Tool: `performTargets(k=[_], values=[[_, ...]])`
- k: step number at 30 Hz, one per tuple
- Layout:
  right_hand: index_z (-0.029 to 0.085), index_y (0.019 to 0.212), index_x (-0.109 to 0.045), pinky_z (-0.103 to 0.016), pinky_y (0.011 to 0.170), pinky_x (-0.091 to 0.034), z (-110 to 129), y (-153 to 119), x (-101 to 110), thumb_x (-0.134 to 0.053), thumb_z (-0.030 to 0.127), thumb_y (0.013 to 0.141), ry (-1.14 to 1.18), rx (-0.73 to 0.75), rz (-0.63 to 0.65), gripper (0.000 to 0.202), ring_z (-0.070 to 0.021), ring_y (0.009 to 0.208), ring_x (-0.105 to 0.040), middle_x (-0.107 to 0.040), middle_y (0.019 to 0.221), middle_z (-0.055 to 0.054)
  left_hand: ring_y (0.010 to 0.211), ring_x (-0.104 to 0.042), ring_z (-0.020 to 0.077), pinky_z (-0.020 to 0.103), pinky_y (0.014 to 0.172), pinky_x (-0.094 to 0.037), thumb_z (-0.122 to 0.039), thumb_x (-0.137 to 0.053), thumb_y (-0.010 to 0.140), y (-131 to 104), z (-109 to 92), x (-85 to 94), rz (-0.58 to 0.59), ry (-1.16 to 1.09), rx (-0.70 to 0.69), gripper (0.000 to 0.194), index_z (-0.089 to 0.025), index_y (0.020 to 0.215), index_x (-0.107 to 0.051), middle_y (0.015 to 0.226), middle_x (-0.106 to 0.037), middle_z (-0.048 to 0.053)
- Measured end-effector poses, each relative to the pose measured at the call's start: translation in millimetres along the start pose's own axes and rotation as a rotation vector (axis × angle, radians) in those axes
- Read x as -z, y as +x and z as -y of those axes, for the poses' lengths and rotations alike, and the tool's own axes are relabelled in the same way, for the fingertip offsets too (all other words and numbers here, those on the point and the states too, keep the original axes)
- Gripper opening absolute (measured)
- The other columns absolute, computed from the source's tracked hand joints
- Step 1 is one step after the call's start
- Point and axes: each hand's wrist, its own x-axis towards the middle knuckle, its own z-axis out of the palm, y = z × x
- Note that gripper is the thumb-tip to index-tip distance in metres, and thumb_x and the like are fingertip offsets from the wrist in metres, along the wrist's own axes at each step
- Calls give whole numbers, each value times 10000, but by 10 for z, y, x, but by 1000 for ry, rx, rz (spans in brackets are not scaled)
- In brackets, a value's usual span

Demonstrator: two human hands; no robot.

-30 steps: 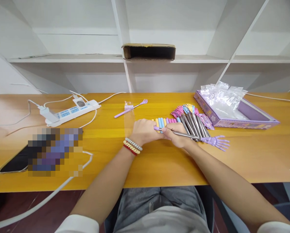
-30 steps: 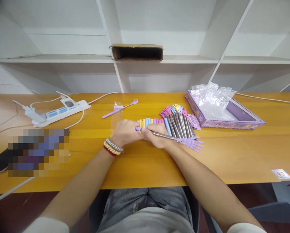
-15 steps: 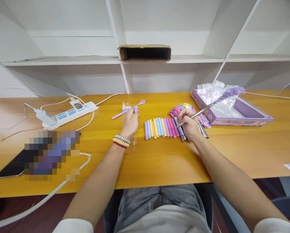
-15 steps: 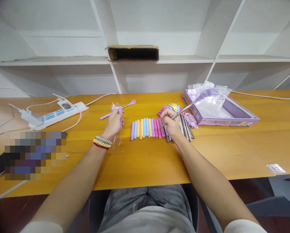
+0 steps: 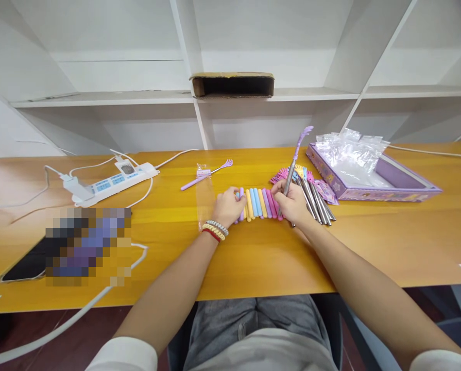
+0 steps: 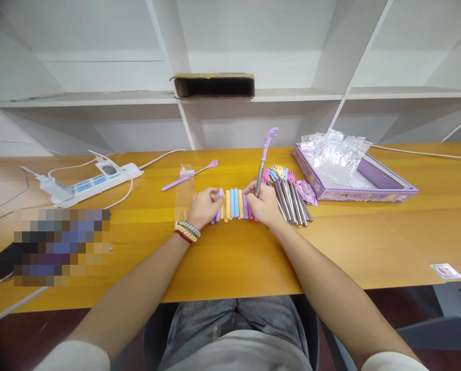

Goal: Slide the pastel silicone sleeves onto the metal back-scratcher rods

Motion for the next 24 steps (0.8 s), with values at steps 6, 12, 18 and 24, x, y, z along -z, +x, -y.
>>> performTargets(k=[6,12,18,24], values=[[187,735,-549,-247,395,-364,2,2,-6,-508,171,683,-134,114,-28,68,-110,376,-476,-495,486,46,588,-604,173,273,591,-425,-334,-516,816,41,3,-74,-38,201,-60,233,-193,972,-617,739,-673,46],[183,751,-559,-242,426,-358,-43,11,4,-508,157,683,-177,156,15,88,-119,429,-495,-509,493,36,583,-603,175,274,583,-417,-406,-461,867,34,20,-74,-52,177,-69,261,-200,948,-600,722,-661,42],[184,794,-572,-250,464,-373,-42,25,1,-521,193,733,-197,157,25,80,-115,455,-470,-508,514,35,559,-588,167,272,550,-401,-343,-478,855,26,7,-31,-35,133,-56,186,-215,929,-591,702,-646,21],[201,780,-521,-240,375,-348,49,16,-59,-530,312,803,68,-4,161,115,-109,350,-442,-446,428,71,675,-613,177,275,607,-428,-334,-501,850,-36,-78,29,-89,77,-151,185,-202,913,-614,736,-648,30]])
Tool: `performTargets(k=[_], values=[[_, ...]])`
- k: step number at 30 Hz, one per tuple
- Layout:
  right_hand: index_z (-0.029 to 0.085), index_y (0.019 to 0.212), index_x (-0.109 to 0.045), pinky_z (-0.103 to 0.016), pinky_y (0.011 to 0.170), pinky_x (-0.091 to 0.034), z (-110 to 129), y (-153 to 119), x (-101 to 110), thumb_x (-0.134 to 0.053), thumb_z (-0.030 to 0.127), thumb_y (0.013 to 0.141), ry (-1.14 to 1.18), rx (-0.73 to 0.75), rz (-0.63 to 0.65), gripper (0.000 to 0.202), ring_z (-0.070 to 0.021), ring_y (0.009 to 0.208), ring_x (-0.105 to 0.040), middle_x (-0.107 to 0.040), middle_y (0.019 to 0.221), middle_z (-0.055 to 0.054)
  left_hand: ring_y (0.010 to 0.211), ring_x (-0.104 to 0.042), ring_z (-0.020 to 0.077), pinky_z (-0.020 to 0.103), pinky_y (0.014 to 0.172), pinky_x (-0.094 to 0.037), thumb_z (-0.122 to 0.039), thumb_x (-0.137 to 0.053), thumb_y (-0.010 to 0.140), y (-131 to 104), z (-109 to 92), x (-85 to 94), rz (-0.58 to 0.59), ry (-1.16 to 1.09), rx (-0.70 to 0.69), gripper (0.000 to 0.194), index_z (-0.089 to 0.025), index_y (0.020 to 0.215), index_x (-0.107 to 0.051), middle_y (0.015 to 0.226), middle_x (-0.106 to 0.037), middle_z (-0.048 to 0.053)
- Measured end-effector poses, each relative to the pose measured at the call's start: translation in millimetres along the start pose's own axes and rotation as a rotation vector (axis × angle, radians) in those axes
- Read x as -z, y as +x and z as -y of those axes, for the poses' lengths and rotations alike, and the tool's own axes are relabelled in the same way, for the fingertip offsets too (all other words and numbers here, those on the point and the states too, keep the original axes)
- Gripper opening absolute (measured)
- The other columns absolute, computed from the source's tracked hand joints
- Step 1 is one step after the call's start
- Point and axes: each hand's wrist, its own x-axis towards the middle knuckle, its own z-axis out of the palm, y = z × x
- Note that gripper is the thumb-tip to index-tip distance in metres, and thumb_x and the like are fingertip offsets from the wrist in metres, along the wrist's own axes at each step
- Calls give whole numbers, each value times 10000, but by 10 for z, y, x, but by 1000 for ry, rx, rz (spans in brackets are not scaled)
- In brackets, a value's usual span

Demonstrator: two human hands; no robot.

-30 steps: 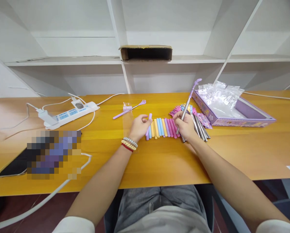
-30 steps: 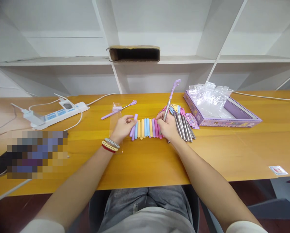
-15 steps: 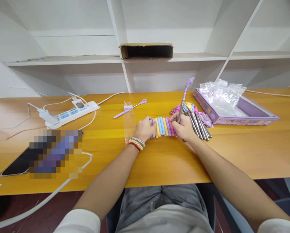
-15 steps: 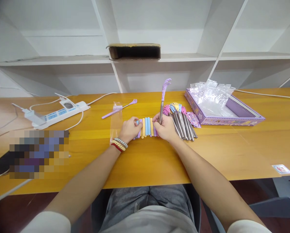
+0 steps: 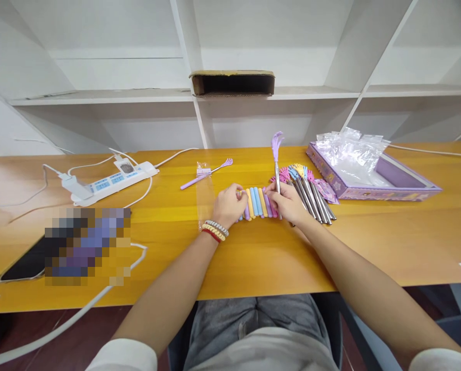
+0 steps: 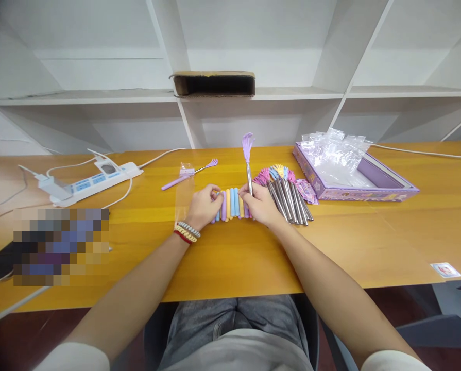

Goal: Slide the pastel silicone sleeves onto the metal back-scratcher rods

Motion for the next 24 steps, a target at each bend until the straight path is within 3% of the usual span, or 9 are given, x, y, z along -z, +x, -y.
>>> performTargets(k=[5,9,14,21,24], values=[[185,775,-540,-220,374,-308,64,-18,-6,-536,373,814,-34,-65,176,192,-90,354,-419,-468,427,69,689,-587,139,252,663,-445,-430,-429,905,-80,-143,54,-38,-235,-100,309,-184,874,-614,738,-634,13],[166,746,-576,-220,413,-273,49,-36,1,-465,387,847,-77,-64,293,267,-75,393,-354,-401,430,74,629,-537,114,230,574,-427,-513,-409,898,-64,-155,57,-58,-534,13,383,-175,855,-586,726,-592,6],[166,668,-584,-216,445,-284,-5,-46,-10,-508,300,817,-213,-84,424,214,-77,434,-380,-437,468,60,495,-421,74,214,469,-339,-554,-576,795,10,-89,12,16,-833,148,405,-165,698,-520,569,-471,-30],[146,759,-624,-219,464,-320,74,-63,12,-529,393,829,86,-101,426,273,-82,422,-422,-509,456,36,481,-439,69,218,442,-362,-563,-690,702,-36,-128,19,263,-1109,134,427,-158,766,-573,597,-491,-25],[155,730,-605,-223,415,-302,119,-55,69,-594,403,779,120,-96,314,252,-87,391,-421,-512,459,36,491,-448,61,207,447,-362,-583,-657,728,-17,-139,41,232,-1127,134,438,-155,788,-588,638,-520,-13]])
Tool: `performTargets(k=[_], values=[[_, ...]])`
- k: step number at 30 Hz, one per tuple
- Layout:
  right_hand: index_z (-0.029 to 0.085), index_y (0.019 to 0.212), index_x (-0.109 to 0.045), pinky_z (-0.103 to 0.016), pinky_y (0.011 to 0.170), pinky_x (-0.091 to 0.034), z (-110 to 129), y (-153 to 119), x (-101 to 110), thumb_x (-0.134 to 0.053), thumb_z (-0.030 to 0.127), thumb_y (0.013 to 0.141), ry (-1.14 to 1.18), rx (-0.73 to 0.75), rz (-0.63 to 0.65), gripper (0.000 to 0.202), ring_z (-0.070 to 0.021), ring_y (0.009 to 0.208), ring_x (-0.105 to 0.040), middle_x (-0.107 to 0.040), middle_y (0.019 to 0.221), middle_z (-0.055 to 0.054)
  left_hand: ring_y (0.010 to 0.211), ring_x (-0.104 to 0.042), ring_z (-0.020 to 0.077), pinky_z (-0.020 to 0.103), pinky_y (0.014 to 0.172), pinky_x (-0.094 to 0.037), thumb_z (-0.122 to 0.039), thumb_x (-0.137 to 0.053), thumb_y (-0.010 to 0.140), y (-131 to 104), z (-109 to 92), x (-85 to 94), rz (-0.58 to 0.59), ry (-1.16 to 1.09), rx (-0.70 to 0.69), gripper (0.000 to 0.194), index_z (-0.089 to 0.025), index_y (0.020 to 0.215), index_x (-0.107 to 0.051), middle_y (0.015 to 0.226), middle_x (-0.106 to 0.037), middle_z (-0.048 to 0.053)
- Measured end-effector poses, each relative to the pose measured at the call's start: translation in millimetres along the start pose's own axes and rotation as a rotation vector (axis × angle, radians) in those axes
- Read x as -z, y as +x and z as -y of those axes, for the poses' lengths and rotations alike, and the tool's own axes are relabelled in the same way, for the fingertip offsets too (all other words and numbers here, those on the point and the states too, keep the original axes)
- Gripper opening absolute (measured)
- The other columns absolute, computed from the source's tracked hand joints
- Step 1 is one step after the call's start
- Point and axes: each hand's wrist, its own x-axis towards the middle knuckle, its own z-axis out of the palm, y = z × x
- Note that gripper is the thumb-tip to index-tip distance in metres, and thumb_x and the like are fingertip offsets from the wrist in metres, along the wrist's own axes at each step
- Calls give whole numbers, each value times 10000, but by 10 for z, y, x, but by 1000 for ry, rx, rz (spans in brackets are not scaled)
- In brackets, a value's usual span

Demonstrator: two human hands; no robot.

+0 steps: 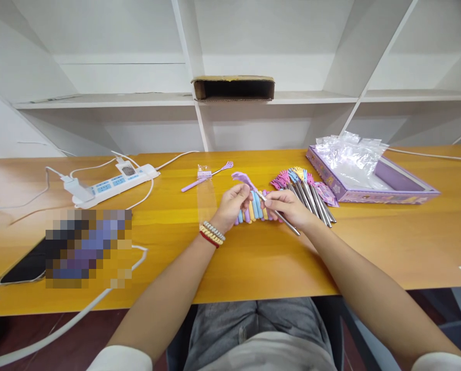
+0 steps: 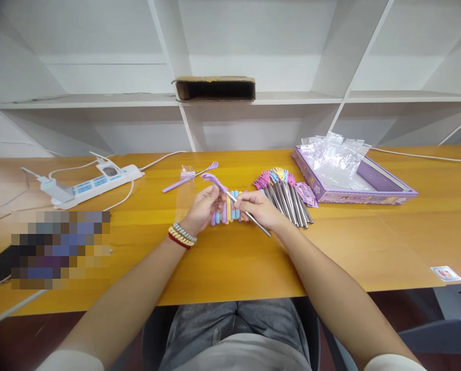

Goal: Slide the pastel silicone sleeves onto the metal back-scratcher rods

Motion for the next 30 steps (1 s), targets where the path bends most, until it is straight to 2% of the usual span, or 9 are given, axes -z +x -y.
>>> performTargets(k=[3,6,9,14,18,30], values=[[176,708,-584,-234,408,-308,35,8,126,-597,408,759,-124,68,-302,237,-97,393,-416,-488,477,46,486,-446,55,193,436,-329,-576,-627,752,39,-36,47,-154,-2,-40,427,-155,812,-594,649,-533,-13],[176,592,-552,-240,481,-322,53,26,328,-576,378,744,-529,146,-585,254,-99,466,-417,-472,489,33,469,-429,53,189,424,-293,-499,-638,750,69,-75,116,-276,31,-68,345,-160,762,-576,617,-517,-27],[180,516,-512,-254,536,-316,63,29,529,-547,347,726,-925,86,-723,270,-115,508,-432,-470,476,17,466,-415,52,192,432,-286,-387,-641,735,81,-95,168,-325,88,-76,240,-162,715,-559,610,-515,-34],[187,573,-593,-284,599,-379,57,22,701,-508,400,736,-1247,-258,-664,281,-201,638,-581,-615,593,-68,485,-403,61,204,470,-307,-298,-615,716,98,-72,196,-326,183,-74,144,-168,699,-555,603,-512,-37],[179,674,-671,-304,643,-434,43,26,719,-502,444,753,-1325,-427,-602,324,-253,768,-647,-690,758,-127,513,-416,76,215,500,-323,-291,-613,707,104,-65,199,-321,248,-80,130,-170,701,-564,596,-513,-35],[182,802,-687,-325,669,-459,36,43,699,-514,485,769,-1339,-446,-607,351,-275,844,-657,-698,829,-134,565,-456,102,237,560,-372,-299,-606,725,98,-67,213,-313,422,-128,131,-172,714,-576,607,-525,-26]])
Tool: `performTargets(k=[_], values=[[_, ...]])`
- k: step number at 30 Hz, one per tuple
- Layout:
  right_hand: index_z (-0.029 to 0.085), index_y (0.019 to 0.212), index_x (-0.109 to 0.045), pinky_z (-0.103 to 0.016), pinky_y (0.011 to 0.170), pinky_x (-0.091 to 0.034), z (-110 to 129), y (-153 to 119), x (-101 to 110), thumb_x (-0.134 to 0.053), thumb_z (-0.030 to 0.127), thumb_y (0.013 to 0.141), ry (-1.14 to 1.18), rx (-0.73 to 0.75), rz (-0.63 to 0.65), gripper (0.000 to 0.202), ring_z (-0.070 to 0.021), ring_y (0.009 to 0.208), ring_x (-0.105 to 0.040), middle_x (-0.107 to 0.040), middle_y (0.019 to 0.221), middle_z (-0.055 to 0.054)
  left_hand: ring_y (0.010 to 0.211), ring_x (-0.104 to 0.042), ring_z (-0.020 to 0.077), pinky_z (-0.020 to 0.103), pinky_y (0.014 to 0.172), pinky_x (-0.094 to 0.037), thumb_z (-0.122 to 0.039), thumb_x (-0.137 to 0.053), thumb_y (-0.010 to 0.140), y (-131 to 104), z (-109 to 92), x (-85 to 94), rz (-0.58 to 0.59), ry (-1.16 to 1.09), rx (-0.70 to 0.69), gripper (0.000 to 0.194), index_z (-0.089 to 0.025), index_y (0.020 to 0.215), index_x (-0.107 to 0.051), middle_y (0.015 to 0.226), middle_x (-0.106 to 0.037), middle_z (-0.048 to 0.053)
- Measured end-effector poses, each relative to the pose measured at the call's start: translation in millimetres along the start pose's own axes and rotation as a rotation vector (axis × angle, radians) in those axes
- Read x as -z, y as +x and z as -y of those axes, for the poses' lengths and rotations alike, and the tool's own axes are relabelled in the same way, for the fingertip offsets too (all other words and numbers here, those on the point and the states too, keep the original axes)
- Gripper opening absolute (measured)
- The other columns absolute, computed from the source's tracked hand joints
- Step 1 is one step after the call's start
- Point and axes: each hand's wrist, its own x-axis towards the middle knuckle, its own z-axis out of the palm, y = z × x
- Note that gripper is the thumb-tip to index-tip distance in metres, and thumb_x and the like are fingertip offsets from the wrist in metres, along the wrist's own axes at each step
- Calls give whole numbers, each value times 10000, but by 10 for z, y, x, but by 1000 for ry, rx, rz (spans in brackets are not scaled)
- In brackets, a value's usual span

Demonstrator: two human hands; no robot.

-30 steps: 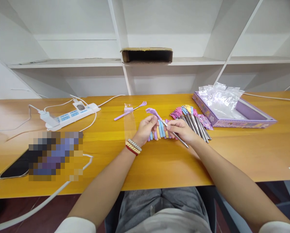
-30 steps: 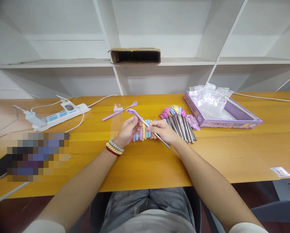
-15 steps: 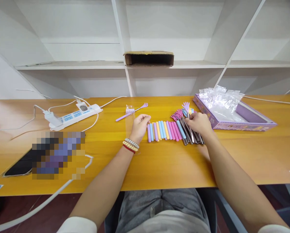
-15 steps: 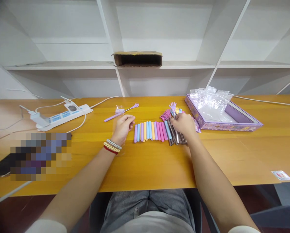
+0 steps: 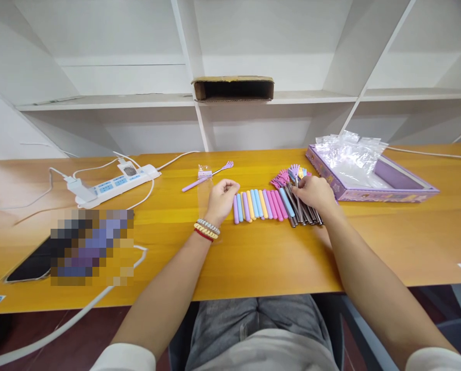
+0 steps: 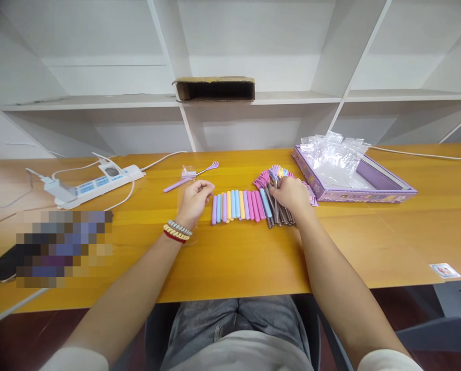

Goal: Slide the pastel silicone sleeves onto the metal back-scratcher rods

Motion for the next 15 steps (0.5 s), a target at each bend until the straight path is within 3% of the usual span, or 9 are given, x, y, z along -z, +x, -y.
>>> performTargets(k=[4,10,15], values=[[173,966,-666,-338,684,-460,16,-19,9,-527,497,772,18,-15,-19,402,-293,888,-652,-693,893,-145,583,-475,109,241,576,-387,-295,-603,731,-1,-10,12,-6,31,-24,123,-175,717,-579,625,-540,-21],[182,1028,-644,-340,710,-459,32,-44,16,-547,501,768,8,-1,-10,423,-284,912,-646,-688,939,-141,641,-522,118,251,641,-420,-243,-591,727,50,-38,117,-97,85,-79,77,-175,695,-578,661,-573,-13],[180,1015,-644,-342,702,-459,54,-60,23,-548,512,756,-22,6,7,433,-286,891,-646,-689,919,-137,619,-523,113,257,625,-428,-239,-574,761,44,-97,170,-164,252,-281,73,-176,728,-592,679,-596,-5]])
